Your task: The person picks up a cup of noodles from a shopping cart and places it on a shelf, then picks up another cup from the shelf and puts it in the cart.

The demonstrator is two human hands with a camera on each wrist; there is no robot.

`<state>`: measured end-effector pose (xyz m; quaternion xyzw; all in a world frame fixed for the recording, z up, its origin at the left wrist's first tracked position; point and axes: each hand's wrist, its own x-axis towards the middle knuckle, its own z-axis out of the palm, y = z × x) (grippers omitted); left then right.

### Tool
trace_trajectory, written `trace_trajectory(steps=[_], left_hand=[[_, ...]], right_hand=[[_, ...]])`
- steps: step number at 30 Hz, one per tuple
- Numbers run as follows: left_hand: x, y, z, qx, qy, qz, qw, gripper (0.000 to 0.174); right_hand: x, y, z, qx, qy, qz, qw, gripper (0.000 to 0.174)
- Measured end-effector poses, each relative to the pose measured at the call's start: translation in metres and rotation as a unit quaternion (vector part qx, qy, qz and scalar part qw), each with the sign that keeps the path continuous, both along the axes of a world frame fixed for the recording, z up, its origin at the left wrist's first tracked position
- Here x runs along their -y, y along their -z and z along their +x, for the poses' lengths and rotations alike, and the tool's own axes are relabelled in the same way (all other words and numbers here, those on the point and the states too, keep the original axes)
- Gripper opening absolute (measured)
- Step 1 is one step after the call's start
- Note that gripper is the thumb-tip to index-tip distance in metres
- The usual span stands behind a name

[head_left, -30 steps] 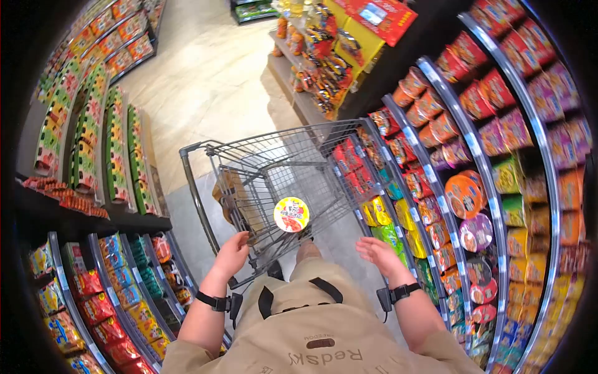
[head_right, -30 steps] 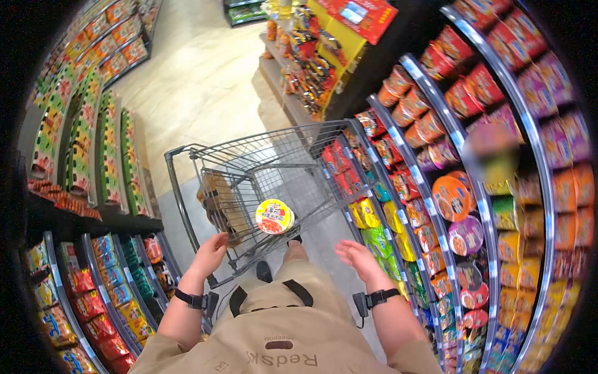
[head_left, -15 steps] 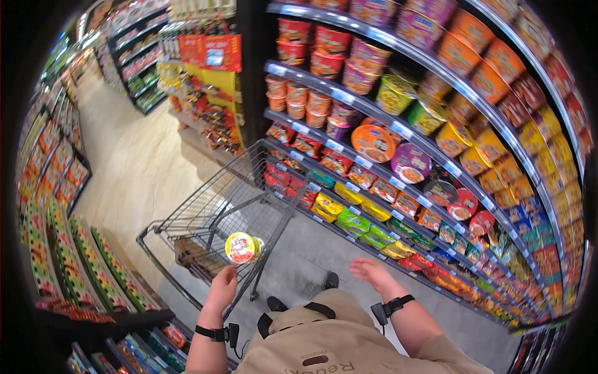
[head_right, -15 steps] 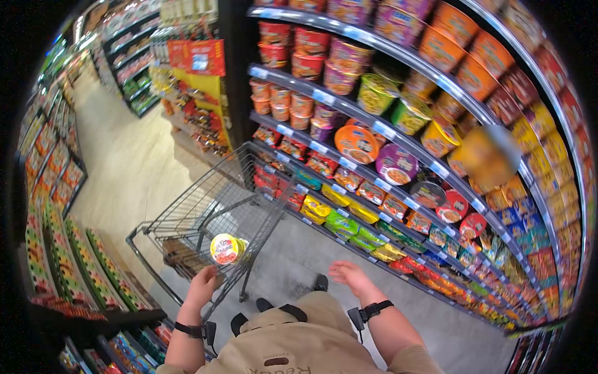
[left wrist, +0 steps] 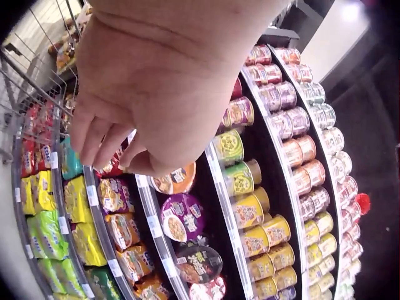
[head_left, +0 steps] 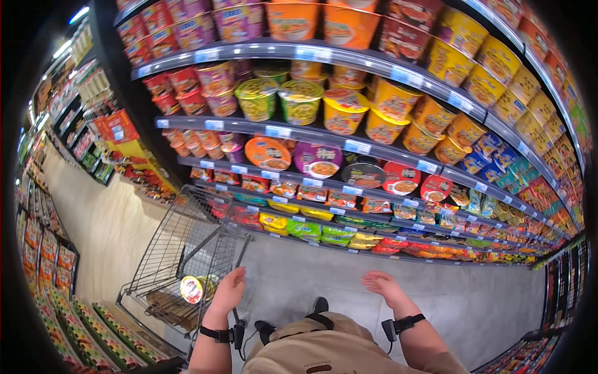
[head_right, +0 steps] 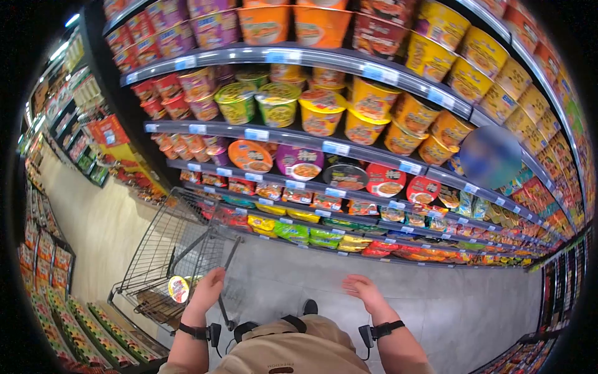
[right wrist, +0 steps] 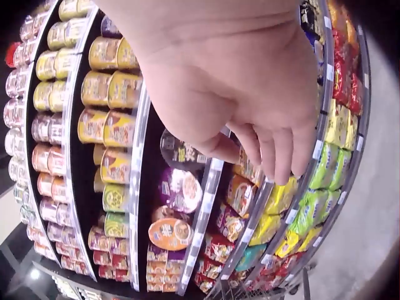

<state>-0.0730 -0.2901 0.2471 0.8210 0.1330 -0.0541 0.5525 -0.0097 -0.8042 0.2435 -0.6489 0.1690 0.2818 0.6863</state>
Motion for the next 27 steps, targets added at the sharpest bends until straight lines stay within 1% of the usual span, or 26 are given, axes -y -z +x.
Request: trace_trajectory(steps=[2, 3, 6, 9, 12, 14, 17, 19, 20, 21, 22, 23, 24, 25, 26, 27], left_hand=[[0.030, -0.007, 0.028, 0.007, 0.037, 0.025, 0.999, 0.047], [0.049, -0.023, 0.041, -0.004, 0.048, 0.042, 0.998, 0.047], [0.083, -0.022, 0.074, 0.015, 0.068, 0.034, 0.997, 0.047], [0.111, -0.023, 0.104, 0.023, 0.087, 0.017, 0.996, 0.048], [0.128, -0.030, 0.128, 0.023, 0.106, 0.027, 0.994, 0.048], [0.137, -0.041, 0.144, 0.036, 0.114, 0.029, 0.992, 0.049], [0.138, -0.052, 0.171, 0.064, 0.123, 0.028, 0.990, 0.049], [0.139, -0.061, 0.195, 0.084, 0.124, 0.024, 0.988, 0.049], [0.138, -0.069, 0.208, 0.097, 0.114, 0.023, 0.988, 0.050], [0.137, -0.079, 0.221, 0.110, 0.105, 0.023, 0.988, 0.050], [0.137, -0.095, 0.236, 0.111, 0.107, 0.021, 0.988, 0.050], [0.139, -0.113, 0.251, 0.139, 0.107, 0.007, 0.985, 0.050], [0.138, -0.122, 0.264, 0.167, 0.105, -0.008, 0.980, 0.051], [0.132, -0.122, 0.275, 0.168, 0.115, -0.025, 0.979, 0.051], [0.130, -0.132, 0.290, 0.169, 0.114, -0.029, 0.978, 0.051], [0.132, -0.153, 0.307, 0.206, 0.124, -0.034, 0.970, 0.052]], right_hand=[[0.037, -0.003, 0.000, 0.003, 0.028, -0.005, 1.000, 0.037], [0.054, -0.004, 0.001, 0.006, 0.042, -0.005, 0.999, 0.038], [0.096, 0.000, 0.005, 0.006, 0.072, -0.002, 0.997, 0.039], [0.119, 0.001, 0.015, 0.001, 0.092, 0.003, 0.996, 0.039], [0.127, -0.001, 0.027, 0.000, 0.100, 0.013, 0.995, 0.039], [0.123, -0.001, 0.041, -0.001, 0.103, 0.023, 0.994, 0.038], [0.108, -0.006, 0.068, 0.027, 0.086, 0.043, 0.995, 0.040], [0.091, -0.017, 0.091, 0.047, 0.061, 0.065, 0.995, 0.042], [0.081, -0.026, 0.104, 0.048, 0.062, 0.064, 0.995, 0.042], [0.068, -0.041, 0.118, 0.075, 0.037, 0.065, 0.994, 0.044], [0.056, -0.053, 0.131, 0.101, 0.011, 0.066, 0.993, 0.046], [0.048, -0.061, 0.147, 0.103, 0.012, 0.063, 0.993, 0.046], [0.041, -0.069, 0.163, 0.121, -0.013, 0.067, 0.990, 0.048], [0.031, -0.078, 0.179, 0.138, -0.038, 0.071, 0.987, 0.050], [0.015, -0.098, 0.196, 0.139, -0.038, 0.066, 0.987, 0.050], [-0.005, -0.123, 0.212, 0.198, -0.045, 0.091, 0.975, 0.053]])
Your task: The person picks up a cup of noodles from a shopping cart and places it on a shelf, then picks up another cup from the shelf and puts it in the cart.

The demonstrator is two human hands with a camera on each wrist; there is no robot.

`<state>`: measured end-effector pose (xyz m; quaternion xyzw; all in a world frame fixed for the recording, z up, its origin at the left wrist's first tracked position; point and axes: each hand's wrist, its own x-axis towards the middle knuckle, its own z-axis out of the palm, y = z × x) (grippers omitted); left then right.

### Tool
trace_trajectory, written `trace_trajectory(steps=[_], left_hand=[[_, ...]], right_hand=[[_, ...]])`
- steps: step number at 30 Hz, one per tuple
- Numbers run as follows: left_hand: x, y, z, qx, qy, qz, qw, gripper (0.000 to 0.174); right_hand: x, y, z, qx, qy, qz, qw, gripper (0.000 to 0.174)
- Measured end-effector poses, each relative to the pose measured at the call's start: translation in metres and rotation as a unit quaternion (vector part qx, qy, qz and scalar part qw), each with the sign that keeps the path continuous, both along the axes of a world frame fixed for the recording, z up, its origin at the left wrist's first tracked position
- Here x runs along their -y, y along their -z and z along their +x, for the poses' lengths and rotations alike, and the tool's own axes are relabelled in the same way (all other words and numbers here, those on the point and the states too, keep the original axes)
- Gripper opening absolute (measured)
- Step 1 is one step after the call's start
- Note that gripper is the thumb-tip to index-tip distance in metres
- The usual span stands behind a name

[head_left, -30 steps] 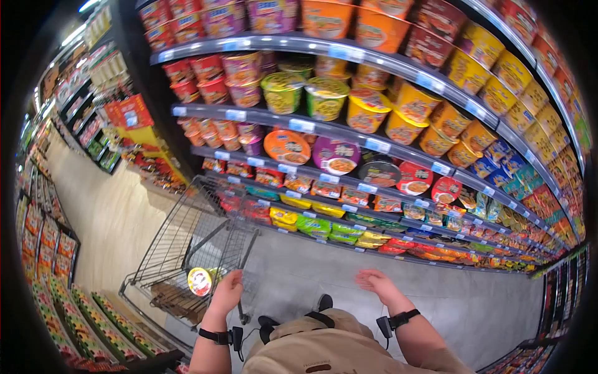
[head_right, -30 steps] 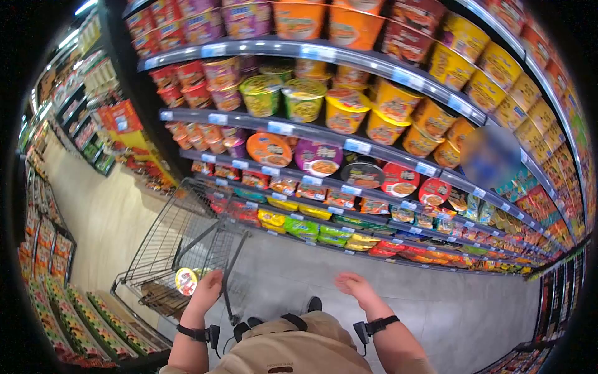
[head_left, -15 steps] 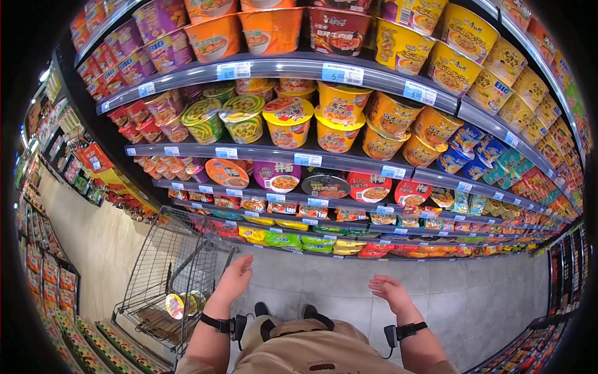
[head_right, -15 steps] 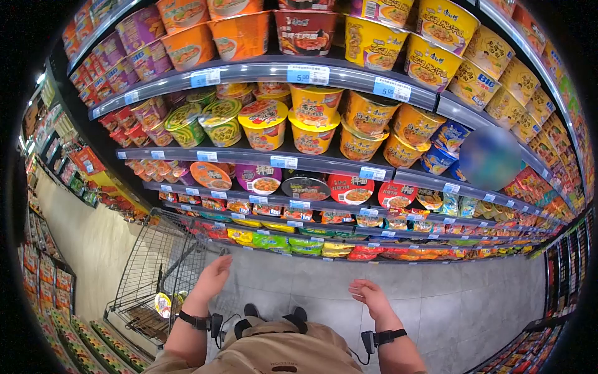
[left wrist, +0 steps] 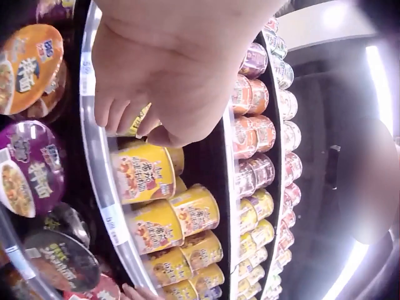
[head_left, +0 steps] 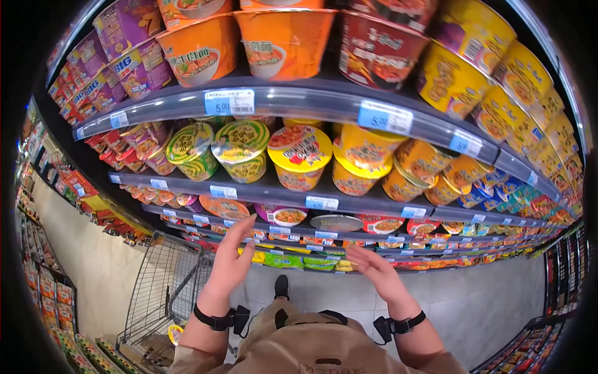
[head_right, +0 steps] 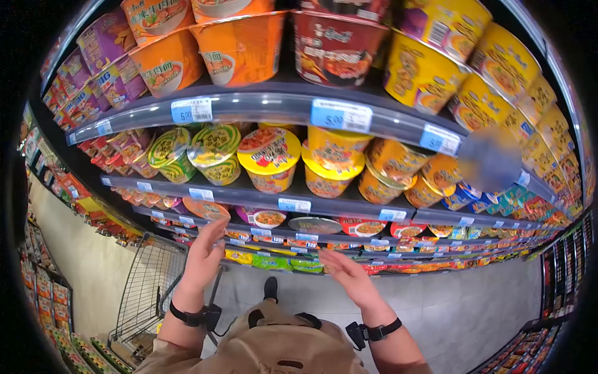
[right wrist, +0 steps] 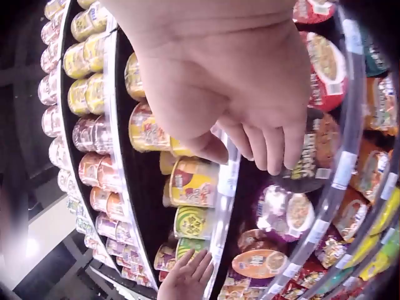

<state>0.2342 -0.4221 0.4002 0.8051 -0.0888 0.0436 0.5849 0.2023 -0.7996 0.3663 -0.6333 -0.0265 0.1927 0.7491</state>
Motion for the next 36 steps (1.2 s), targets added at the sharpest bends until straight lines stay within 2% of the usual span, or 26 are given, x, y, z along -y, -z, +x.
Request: trace_trajectory(steps=[1, 2, 7, 10, 13, 15, 16, 17, 19, 20, 21, 26, 30, 32, 33, 35, 36], left_hand=[[0.000, -0.015, 0.017, 0.037, 0.010, -0.007, 0.999, 0.054], [-0.002, -0.020, 0.032, 0.033, 0.033, -0.028, 0.999, 0.057], [0.000, -0.036, 0.096, 0.013, 0.099, -0.082, 0.992, 0.065], [0.004, -0.034, 0.123, -0.004, 0.124, -0.079, 0.989, 0.069], [0.009, -0.032, 0.138, 0.022, 0.143, -0.064, 0.987, 0.073], [0.011, -0.034, 0.146, 0.040, 0.161, 0.019, 0.986, 0.081], [0.012, -0.037, 0.151, 0.050, 0.173, 0.023, 0.983, 0.080], [0.011, -0.043, 0.153, 0.049, 0.179, 0.022, 0.982, 0.080], [0.010, -0.058, 0.153, 0.008, 0.186, 0.156, 0.970, 0.065], [0.011, -0.055, 0.153, 0.058, 0.178, 0.143, 0.972, 0.058], [0.010, -0.055, 0.154, 0.057, 0.178, 0.142, 0.972, 0.058], [0.005, -0.065, 0.147, 0.043, 0.192, 0.165, 0.966, 0.065], [0.005, -0.052, 0.136, 0.071, 0.169, 0.183, 0.966, 0.070], [0.006, -0.059, 0.130, 0.075, 0.181, 0.127, 0.972, 0.076], [0.006, -0.061, 0.125, 0.076, 0.176, 0.127, 0.973, 0.076], [0.006, -0.067, 0.113, 0.066, 0.189, 0.127, 0.971, 0.087], [0.008, -0.071, 0.105, 0.072, 0.177, 0.122, 0.974, 0.086]], right_hand=[[-0.015, -0.018, 0.016, 0.060, -0.007, 0.027, 0.998, 0.057], [-0.023, -0.026, 0.032, 0.076, -0.027, 0.039, 0.996, 0.065], [-0.073, -0.080, 0.092, 0.145, -0.029, 0.005, 0.989, 0.077], [-0.090, -0.080, 0.115, 0.177, -0.021, 0.014, 0.984, 0.087], [-0.101, -0.076, 0.130, 0.174, 0.017, -0.002, 0.985, 0.089], [-0.102, -0.066, 0.137, 0.181, 0.025, 0.010, 0.983, 0.091], [-0.103, -0.066, 0.139, 0.182, 0.026, 0.014, 0.983, 0.091], [-0.104, -0.065, 0.140, 0.182, 0.028, 0.018, 0.983, 0.091], [-0.103, -0.063, 0.138, 0.169, 0.040, 0.016, 0.985, 0.092], [-0.102, -0.065, 0.138, 0.166, 0.033, 0.013, 0.985, 0.093], [-0.102, -0.067, 0.138, 0.164, 0.026, 0.011, 0.986, 0.093], [-0.101, -0.073, 0.134, 0.192, -0.001, 0.050, 0.980, 0.093], [-0.102, -0.081, 0.126, 0.197, -0.010, 0.069, 0.978, 0.093], [-0.099, -0.082, 0.119, 0.200, -0.019, 0.074, 0.977, 0.092], [-0.097, -0.083, 0.116, 0.203, -0.027, 0.080, 0.976, 0.092], [-0.090, -0.085, 0.107, 0.204, -0.045, 0.085, 0.974, 0.092], [-0.086, -0.085, 0.102, 0.203, -0.056, 0.091, 0.973, 0.092]])
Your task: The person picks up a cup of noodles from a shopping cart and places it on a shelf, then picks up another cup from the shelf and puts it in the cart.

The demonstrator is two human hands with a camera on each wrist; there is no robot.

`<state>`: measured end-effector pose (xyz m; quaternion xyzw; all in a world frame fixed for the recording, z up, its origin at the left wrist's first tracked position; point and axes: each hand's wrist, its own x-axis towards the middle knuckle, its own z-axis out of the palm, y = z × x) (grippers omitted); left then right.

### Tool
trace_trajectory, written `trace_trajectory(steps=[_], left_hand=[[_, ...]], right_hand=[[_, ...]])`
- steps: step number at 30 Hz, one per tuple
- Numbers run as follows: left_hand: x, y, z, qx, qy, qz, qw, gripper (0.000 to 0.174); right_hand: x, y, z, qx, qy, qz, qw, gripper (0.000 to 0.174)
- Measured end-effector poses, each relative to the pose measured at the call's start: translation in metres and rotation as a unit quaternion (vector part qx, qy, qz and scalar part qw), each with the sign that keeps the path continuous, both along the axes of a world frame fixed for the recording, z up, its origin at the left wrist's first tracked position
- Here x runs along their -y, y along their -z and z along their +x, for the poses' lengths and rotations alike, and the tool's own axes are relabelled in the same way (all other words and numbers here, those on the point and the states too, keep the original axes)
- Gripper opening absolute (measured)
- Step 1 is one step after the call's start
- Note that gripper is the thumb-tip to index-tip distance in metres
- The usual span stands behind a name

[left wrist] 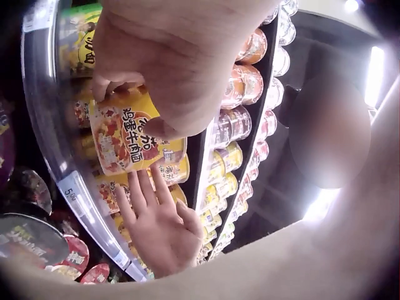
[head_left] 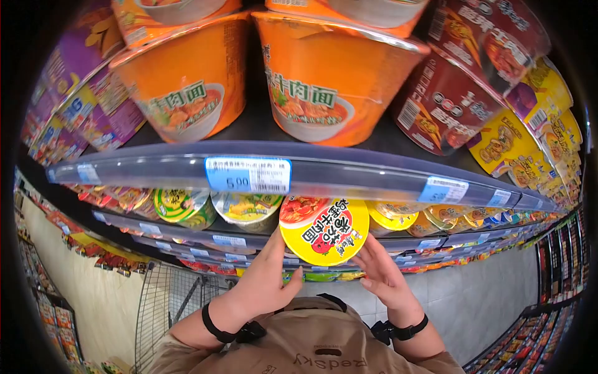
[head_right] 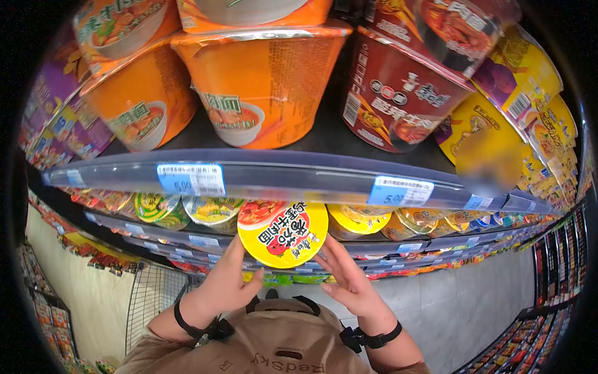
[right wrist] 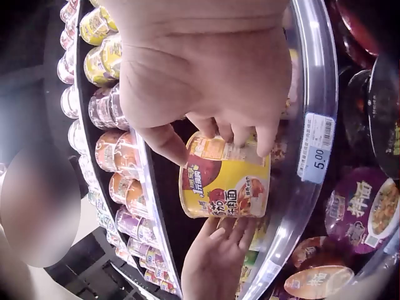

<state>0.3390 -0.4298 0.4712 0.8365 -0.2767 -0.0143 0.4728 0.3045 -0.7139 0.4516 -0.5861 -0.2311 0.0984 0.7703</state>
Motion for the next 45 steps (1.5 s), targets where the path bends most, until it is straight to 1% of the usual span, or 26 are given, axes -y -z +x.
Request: trace_trajectory(steps=[1, 3, 4, 5, 7, 9, 11, 13, 15, 17, 18, 20, 23, 24, 25, 26, 27, 29, 31, 36, 38, 39, 41, 42, 44, 45], left_hand=[[0.001, -0.001, -0.009, 0.002, -0.007, 0.001, 1.000, 0.086], [0.005, -0.002, -0.028, -0.001, -0.019, -0.034, 0.999, 0.086], [0.009, 0.001, -0.040, 0.004, -0.036, -0.069, 0.997, 0.085], [0.013, 0.007, -0.053, 0.004, -0.041, -0.068, 0.997, 0.085], [0.018, 0.019, -0.077, -0.029, -0.054, -0.130, 0.990, 0.086], [0.027, 0.023, -0.102, -0.030, -0.068, -0.128, 0.989, 0.085], [0.035, 0.026, -0.129, -0.031, -0.081, -0.038, 0.995, 0.085], [0.044, 0.031, -0.155, -0.037, -0.082, -0.033, 0.995, 0.085], [0.051, 0.034, -0.181, -0.044, -0.086, -0.026, 0.995, 0.085], [0.056, 0.035, -0.206, -0.119, -0.072, -0.072, 0.988, 0.087], [0.059, 0.038, -0.216, -0.123, -0.083, -0.071, 0.986, 0.087], [0.061, 0.045, -0.233, -0.057, -0.080, -0.088, 0.991, 0.087], [0.059, 0.043, -0.262, -0.081, -0.100, -0.061, 0.990, 0.089], [0.057, 0.042, -0.268, -0.080, -0.106, -0.059, 0.989, 0.089], [0.055, 0.041, -0.273, -0.053, -0.109, -0.043, 0.992, 0.091], [0.052, 0.041, -0.278, -0.027, -0.111, -0.028, 0.993, 0.092], [0.048, 0.041, -0.282, -0.024, -0.114, -0.028, 0.993, 0.092], [0.041, 0.043, -0.288, -0.044, -0.147, -0.020, 0.988, 0.093], [0.036, 0.043, -0.292, -0.045, -0.166, -0.025, 0.985, 0.093], [0.009, 0.045, -0.310, -0.048, -0.229, -0.036, 0.971, 0.091], [-0.011, 0.044, -0.322, -0.017, -0.230, -0.028, 0.973, 0.088], [-0.023, 0.045, -0.329, -0.017, -0.240, -0.028, 0.970, 0.088], [-0.050, 0.050, -0.344, 0.000, -0.248, 0.007, 0.969, 0.083], [-0.062, 0.052, -0.352, -0.002, -0.258, 0.006, 0.966, 0.083], [-0.085, 0.056, -0.370, -0.024, -0.286, -0.024, 0.958, 0.078], [-0.097, 0.060, -0.379, -0.024, -0.295, -0.025, 0.955, 0.078]], right_hand=[[0.004, 0.000, -0.006, 0.002, -0.007, 0.001, 1.000, 0.092], [0.013, 0.001, -0.019, -0.027, -0.019, 0.018, 0.999, 0.092], [0.018, 0.003, -0.027, -0.027, -0.024, 0.019, 0.999, 0.092], [0.024, 0.007, -0.035, -0.040, -0.029, 0.031, 0.998, 0.092], [0.035, 0.013, -0.051, -0.055, -0.040, 0.042, 0.997, 0.092], [0.047, 0.018, -0.068, -0.062, -0.071, 0.042, 0.995, 0.092], [0.057, 0.021, -0.086, -0.073, -0.078, 0.040, 0.994, 0.092], [0.069, 0.029, -0.102, -0.083, -0.087, 0.036, 0.992, 0.092], [0.082, 0.044, -0.114, -0.100, -0.104, 0.060, 0.988, 0.091], [0.089, 0.047, -0.125, -0.118, -0.121, 0.054, 0.984, 0.091], [0.091, 0.049, -0.131, -0.135, -0.130, 0.048, 0.981, 0.091], [0.090, 0.059, -0.140, -0.145, -0.155, 0.054, 0.976, 0.091], [0.086, 0.069, -0.157, -0.174, -0.182, 0.055, 0.966, 0.089], [0.084, 0.070, -0.159, -0.188, -0.188, 0.046, 0.963, 0.088], [0.082, 0.071, -0.160, -0.188, -0.193, 0.047, 0.962, 0.088], [0.079, 0.072, -0.160, -0.187, -0.225, 0.054, 0.955, 0.087], [0.076, 0.071, -0.160, -0.185, -0.256, 0.060, 0.947, 0.087], [0.067, 0.070, -0.163, -0.193, -0.273, 0.053, 0.941, 0.087], [0.056, 0.070, -0.164, -0.211, -0.322, 0.035, 0.922, 0.089], [0.016, 0.072, -0.160, -0.194, -0.364, -0.011, 0.911, 0.088], [-0.007, 0.067, -0.157, -0.214, -0.340, -0.053, 0.914, 0.087], [-0.022, 0.066, -0.156, -0.214, -0.349, -0.055, 0.911, 0.087], [-0.055, 0.063, -0.153, -0.214, -0.351, -0.033, 0.911, 0.085], [-0.072, 0.063, -0.155, -0.215, -0.360, -0.036, 0.907, 0.085], [-0.108, 0.062, -0.161, -0.209, -0.316, -0.001, 0.925, 0.083], [-0.127, 0.059, -0.164, -0.209, -0.325, -0.004, 0.922, 0.083]])
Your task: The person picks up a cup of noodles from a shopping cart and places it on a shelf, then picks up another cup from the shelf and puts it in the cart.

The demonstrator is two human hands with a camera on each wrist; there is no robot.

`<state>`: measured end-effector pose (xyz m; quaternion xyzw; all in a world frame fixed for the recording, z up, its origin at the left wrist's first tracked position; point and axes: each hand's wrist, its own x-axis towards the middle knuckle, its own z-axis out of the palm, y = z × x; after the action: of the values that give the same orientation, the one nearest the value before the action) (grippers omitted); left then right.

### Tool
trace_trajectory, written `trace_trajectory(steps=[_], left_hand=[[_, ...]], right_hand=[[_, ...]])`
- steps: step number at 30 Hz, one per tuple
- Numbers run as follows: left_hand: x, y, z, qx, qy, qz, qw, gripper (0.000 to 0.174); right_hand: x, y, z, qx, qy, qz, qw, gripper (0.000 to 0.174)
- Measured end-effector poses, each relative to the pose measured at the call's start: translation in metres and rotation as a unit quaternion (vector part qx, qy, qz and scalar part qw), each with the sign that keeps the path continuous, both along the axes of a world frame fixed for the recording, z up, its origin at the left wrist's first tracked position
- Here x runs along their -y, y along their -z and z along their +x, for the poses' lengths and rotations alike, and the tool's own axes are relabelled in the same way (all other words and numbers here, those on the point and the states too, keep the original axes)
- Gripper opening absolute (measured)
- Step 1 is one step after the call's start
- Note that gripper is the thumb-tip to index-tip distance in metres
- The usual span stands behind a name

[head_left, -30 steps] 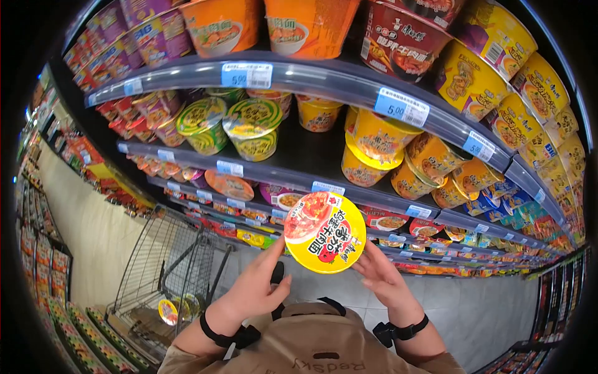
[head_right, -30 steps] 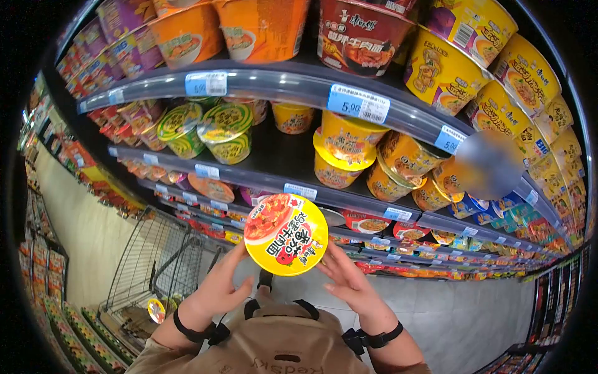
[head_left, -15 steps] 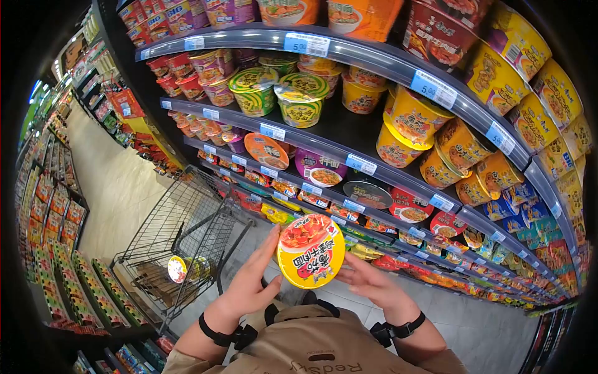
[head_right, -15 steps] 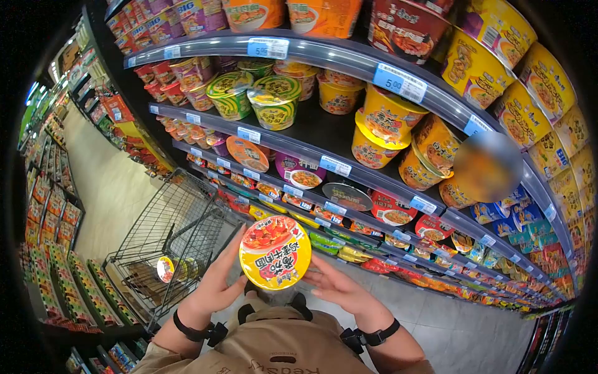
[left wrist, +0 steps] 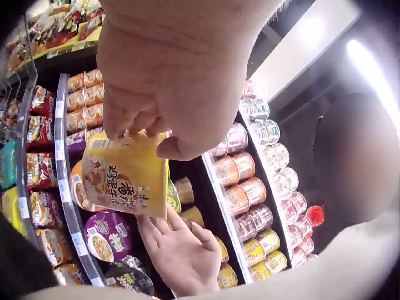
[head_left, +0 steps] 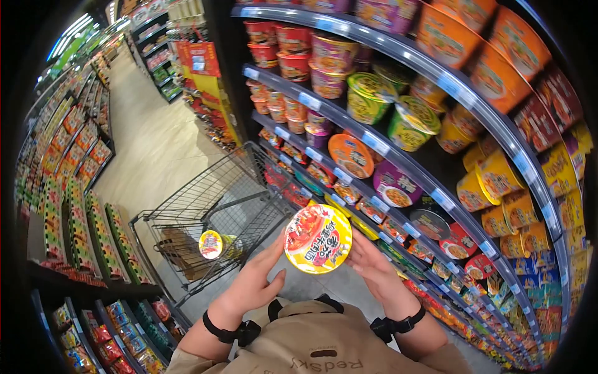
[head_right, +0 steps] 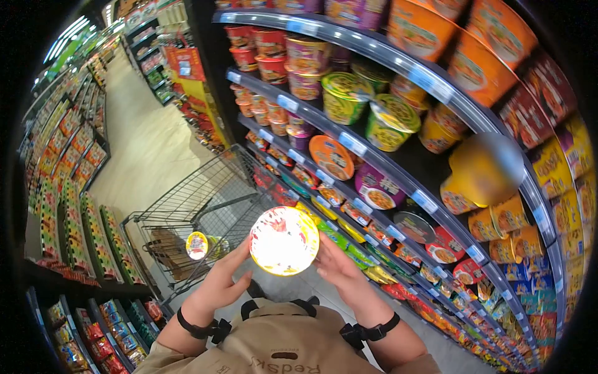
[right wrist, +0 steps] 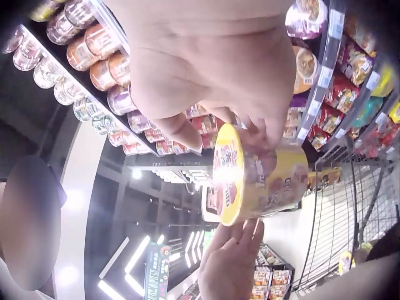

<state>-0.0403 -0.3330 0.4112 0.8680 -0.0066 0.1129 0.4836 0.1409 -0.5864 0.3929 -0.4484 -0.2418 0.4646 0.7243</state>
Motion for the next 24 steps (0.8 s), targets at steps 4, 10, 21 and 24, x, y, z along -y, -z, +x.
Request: trace_trajectory(steps=[4, 10, 21, 24], left_hand=[[-0.047, 0.012, -0.032, -0.034, -0.060, -0.094, 0.993, 0.074], [-0.126, 0.043, -0.074, -0.068, -0.173, -0.256, 0.949, 0.062], [-0.247, 0.097, -0.123, -0.152, -0.194, -0.385, 0.889, 0.080], [-0.259, 0.127, -0.117, -0.142, -0.200, -0.404, 0.881, 0.083]], right_hand=[[-0.077, -0.016, -0.009, 0.024, -0.015, -0.019, 0.999, 0.085], [-0.180, 0.001, -0.019, 0.003, -0.123, -0.067, 0.990, 0.079], [-0.332, 0.054, -0.050, 0.037, -0.170, -0.134, 0.976, 0.071], [-0.364, 0.069, -0.050, 0.028, -0.192, -0.154, 0.969, 0.071]])
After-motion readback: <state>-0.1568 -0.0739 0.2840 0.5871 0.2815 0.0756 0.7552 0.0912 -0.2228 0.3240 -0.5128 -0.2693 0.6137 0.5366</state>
